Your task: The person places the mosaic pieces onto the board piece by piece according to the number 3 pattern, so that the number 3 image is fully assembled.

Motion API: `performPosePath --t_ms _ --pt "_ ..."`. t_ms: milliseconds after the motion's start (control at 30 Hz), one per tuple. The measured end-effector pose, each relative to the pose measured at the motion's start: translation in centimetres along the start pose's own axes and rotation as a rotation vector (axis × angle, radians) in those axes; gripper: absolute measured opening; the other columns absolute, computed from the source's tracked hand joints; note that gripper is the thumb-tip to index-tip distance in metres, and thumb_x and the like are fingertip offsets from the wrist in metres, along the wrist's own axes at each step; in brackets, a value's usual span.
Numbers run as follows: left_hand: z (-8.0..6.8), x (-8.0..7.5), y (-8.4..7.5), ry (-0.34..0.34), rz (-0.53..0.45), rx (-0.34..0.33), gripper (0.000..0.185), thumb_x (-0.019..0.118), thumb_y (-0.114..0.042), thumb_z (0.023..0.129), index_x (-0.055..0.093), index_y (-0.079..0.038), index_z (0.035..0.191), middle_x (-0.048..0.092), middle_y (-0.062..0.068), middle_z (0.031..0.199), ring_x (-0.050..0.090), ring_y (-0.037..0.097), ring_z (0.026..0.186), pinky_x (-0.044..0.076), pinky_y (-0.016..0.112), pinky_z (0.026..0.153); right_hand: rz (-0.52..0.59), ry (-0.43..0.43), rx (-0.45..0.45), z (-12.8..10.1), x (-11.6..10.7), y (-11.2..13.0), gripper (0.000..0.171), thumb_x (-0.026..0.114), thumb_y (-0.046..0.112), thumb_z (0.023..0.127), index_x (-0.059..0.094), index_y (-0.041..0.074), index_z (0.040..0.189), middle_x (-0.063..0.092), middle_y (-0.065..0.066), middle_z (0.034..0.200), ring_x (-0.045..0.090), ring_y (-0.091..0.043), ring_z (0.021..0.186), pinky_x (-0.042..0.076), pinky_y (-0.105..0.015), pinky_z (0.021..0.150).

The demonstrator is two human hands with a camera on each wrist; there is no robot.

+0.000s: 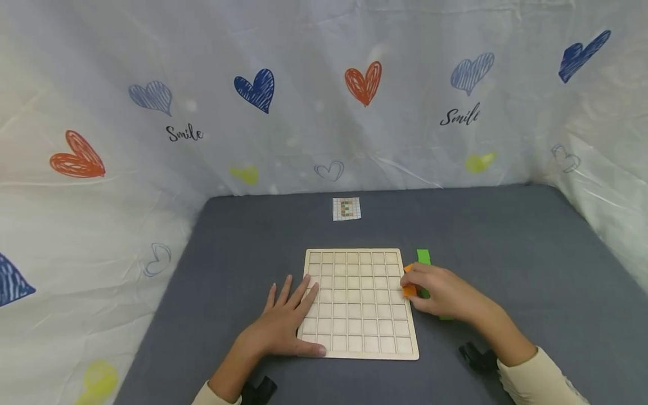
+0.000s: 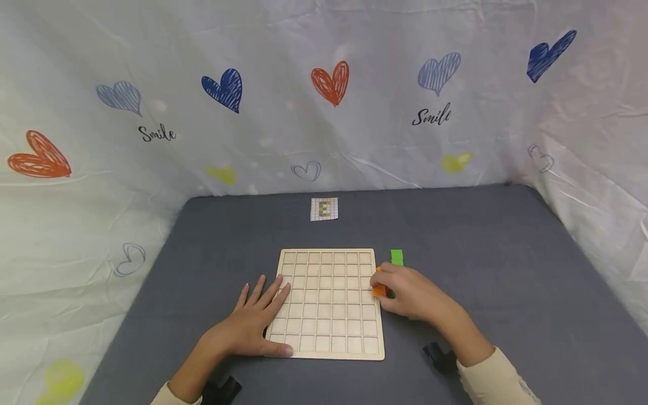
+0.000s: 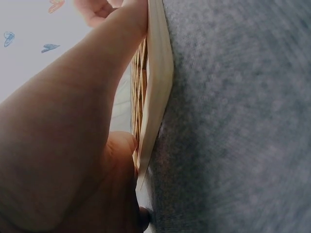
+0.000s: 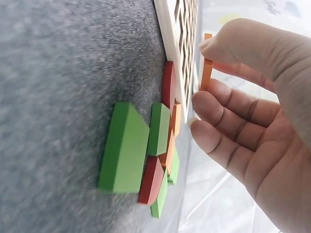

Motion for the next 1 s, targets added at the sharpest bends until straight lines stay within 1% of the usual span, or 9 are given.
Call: performPosePath --t_ms 100,200,367,500,600,700,800,1000 --pt "0.1 0.2 0.0 -0.002 -0.007 -0.001 0.112 0.045 -0.082 0.064 0.001 -0.022 0.147 -0.008 0.002 0.151 -0.011 0.036 0.133 -0.003 0.062 0.098 0.006 -0.008 -0.004 0.6 -0.1 0.0 0.018 0.068 0.013 0.075 0.065 0.017 0.093 0.050 0.010 0.085 0.048 -0.008 0.070 0.040 -0.021 0.060" --pt "0.1 0.2 0.0 -0.002 -0.008 -0.003 0.111 0.045 -0.082 0.064 0.000 -0.022 0.147 -0.009 0.002 0.151 -0.012 0.036 0.133 -0.003 0.062 0.098 0.009 -0.019 -0.013 1.2 -0.1 0.1 0.017 0.067 0.014 0.076 0.066 0.016 0.093 0.049 0.009 0.082 0.046 -0.008 0.066 0.038 -0.020 0.056" --pt "0.1 0.1 0.0 -0.001 -0.011 -0.004 0.112 0.045 -0.082 0.064 0.001 -0.022 0.147 -0.009 0.002 0.151 -0.012 0.035 0.133 -0.004 0.061 0.098 0.024 -0.028 -0.034 2.1 0.4 0.2 0.017 0.065 0.014 0.078 0.066 0.016 0.095 0.051 0.008 0.087 0.047 -0.009 0.067 0.038 -0.019 0.056" --pt "0.1 0.2 -0.1 0.007 -0.008 -0.003 0.112 0.045 -0.082 0.064 0.001 -0.022 0.147 -0.009 0.003 0.151 -0.012 0.035 0.133 -0.004 0.061 0.098 0.042 -0.030 -0.052 2.8 0.8 0.3 0.017 0.062 0.011 0.077 0.065 0.018 0.092 0.050 0.009 0.086 0.047 -0.009 0.068 0.038 -0.019 0.056" --pt "0.2 0.3 -0.1 0.010 -0.007 -0.001 0.111 0.044 -0.082 0.064 0.001 -0.022 0.147 -0.008 0.003 0.151 -0.012 0.035 0.133 -0.004 0.061 0.098 0.045 -0.033 -0.075 3.3 1.0 0.4 0.018 0.061 0.008 0.076 0.065 0.017 0.091 0.051 0.008 0.085 0.045 -0.008 0.070 0.039 -0.020 0.059" --pt "0.2 0.3 0.0 0.005 -0.007 -0.001 0.111 0.044 -0.083 0.064 0.001 -0.022 0.147 -0.008 0.003 0.151 -0.012 0.035 0.133 -0.004 0.061 0.098 0.035 -0.032 -0.096 3.8 1.2 0.5 0.017 0.062 0.008 0.077 0.066 0.014 0.092 0.053 0.007 0.088 0.048 -0.008 0.076 0.042 -0.023 0.064" --pt "0.1 0.1 0.0 -0.002 -0.004 -0.005 0.111 0.044 -0.083 0.064 0.002 -0.022 0.147 -0.008 0.002 0.151 -0.012 0.035 0.133 -0.004 0.061 0.098 0.031 -0.025 -0.093 4.3 1.5 0.5 0.014 0.064 0.010 0.079 0.066 0.013 0.093 0.055 0.006 0.090 0.049 -0.008 0.079 0.044 -0.024 0.067" --pt "0.1 0.1 0.0 0.007 -0.003 -0.012 0.112 0.044 -0.083 0.063 0.001 -0.022 0.147 -0.008 0.002 0.151 -0.013 0.035 0.133 -0.004 0.061 0.099 0.040 -0.015 -0.093 5.4 1.9 0.6 0.012 0.063 0.014 0.083 0.066 0.013 0.095 0.055 0.005 0.092 0.048 -0.007 0.080 0.044 -0.025 0.068"
Point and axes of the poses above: each hand's wrist, its own z-axis towards the middle knuckle, its own x-axis out of the palm, y = z × x, the point moved 10 cm from there along z, towards the middle knuckle
